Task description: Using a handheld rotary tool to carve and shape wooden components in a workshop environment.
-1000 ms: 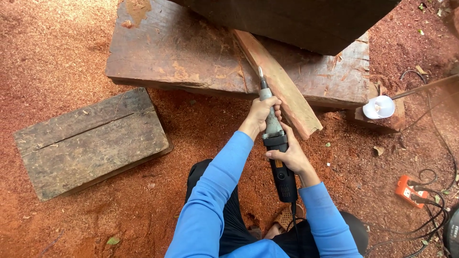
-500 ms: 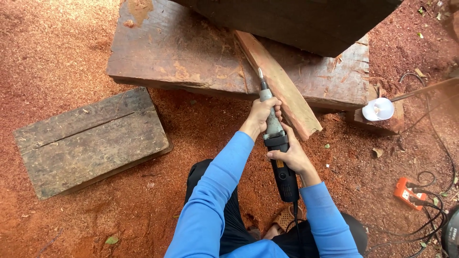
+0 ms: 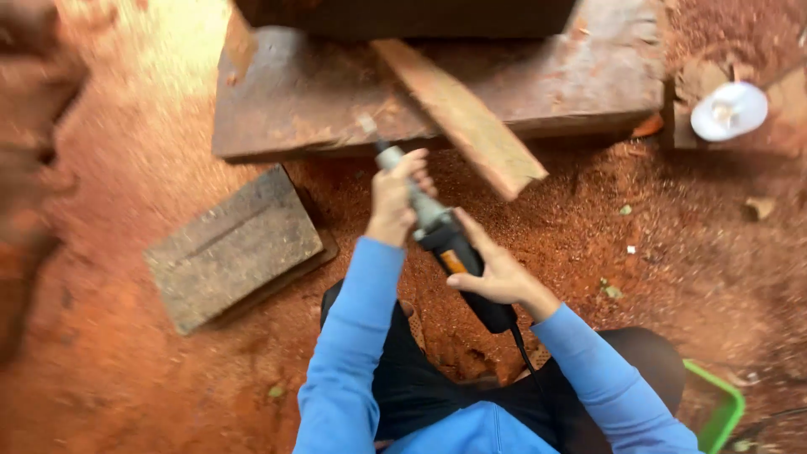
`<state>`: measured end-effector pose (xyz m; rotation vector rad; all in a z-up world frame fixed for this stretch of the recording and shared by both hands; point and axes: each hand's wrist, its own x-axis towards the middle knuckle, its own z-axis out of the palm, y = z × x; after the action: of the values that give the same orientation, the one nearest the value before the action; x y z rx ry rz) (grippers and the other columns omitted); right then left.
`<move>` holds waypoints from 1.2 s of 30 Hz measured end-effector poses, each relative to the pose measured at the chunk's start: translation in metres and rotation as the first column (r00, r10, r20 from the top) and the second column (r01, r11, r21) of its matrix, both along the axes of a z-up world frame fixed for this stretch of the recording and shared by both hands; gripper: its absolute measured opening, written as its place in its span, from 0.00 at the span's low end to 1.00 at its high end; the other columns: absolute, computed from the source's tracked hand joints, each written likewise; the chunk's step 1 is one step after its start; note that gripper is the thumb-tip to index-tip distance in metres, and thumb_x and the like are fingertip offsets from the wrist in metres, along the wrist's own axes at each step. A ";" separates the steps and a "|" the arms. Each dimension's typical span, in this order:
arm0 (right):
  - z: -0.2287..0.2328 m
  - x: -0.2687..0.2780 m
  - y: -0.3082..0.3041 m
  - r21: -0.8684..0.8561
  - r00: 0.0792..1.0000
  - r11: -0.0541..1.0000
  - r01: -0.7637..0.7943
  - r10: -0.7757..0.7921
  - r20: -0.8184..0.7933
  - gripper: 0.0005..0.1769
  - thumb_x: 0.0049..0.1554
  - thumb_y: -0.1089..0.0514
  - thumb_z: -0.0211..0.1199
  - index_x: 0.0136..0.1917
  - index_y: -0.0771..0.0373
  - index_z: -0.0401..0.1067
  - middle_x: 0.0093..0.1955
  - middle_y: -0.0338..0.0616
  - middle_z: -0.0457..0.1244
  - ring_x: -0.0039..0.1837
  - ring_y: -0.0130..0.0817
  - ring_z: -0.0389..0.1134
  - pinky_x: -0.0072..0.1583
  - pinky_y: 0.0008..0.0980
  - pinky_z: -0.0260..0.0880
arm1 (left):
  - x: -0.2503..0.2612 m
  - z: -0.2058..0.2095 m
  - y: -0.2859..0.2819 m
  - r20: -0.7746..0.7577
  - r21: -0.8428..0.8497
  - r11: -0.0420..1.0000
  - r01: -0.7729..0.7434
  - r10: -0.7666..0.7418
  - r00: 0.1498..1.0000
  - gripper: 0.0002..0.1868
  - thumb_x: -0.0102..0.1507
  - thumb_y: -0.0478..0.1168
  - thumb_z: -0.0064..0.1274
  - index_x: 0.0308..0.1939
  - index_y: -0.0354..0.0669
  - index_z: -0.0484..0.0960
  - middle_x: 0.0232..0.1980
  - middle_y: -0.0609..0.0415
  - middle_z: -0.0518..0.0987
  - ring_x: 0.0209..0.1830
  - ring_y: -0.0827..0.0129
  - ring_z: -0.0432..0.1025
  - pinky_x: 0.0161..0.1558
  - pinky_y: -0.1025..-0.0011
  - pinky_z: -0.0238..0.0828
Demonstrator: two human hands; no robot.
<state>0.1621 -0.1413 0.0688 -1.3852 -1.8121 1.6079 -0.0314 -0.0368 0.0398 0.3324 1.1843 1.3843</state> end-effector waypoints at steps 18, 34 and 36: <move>-0.076 0.061 -0.040 -0.318 0.804 0.933 -0.171 -0.054 -0.592 0.53 0.40 0.46 0.82 0.74 0.59 0.63 0.53 0.56 0.64 0.50 0.47 0.72 0.44 0.40 0.79 | 0.002 0.034 -0.012 -0.131 -0.025 1.000 -0.009 0.005 0.991 0.28 0.55 0.35 0.58 0.58 0.25 0.77 0.25 0.58 0.68 0.21 0.72 0.68 0.28 0.64 0.74; -0.069 0.014 -0.067 -0.374 0.834 0.890 0.259 -0.402 -0.379 0.36 0.39 0.69 0.75 0.62 0.66 0.70 0.35 0.60 0.67 0.32 0.52 0.75 0.30 0.45 0.76 | 0.003 -0.092 0.041 0.189 -0.012 0.943 0.332 -0.324 0.927 0.29 0.53 0.41 0.64 0.57 0.32 0.80 0.35 0.47 0.84 0.33 0.59 0.83 0.41 0.55 0.84; -0.045 0.002 -0.062 -0.367 0.820 0.863 0.348 -0.470 -0.328 0.33 0.38 0.67 0.81 0.56 0.70 0.70 0.33 0.61 0.67 0.30 0.51 0.75 0.29 0.44 0.76 | 0.005 -0.075 0.046 0.266 -0.015 0.908 0.418 -0.399 0.877 0.21 0.52 0.39 0.65 0.48 0.39 0.82 0.34 0.48 0.84 0.32 0.57 0.83 0.40 0.52 0.84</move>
<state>0.1639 -0.2034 0.0234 -1.3147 -0.9769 1.7942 -0.0263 0.0093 -0.0353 0.3196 0.8823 0.9767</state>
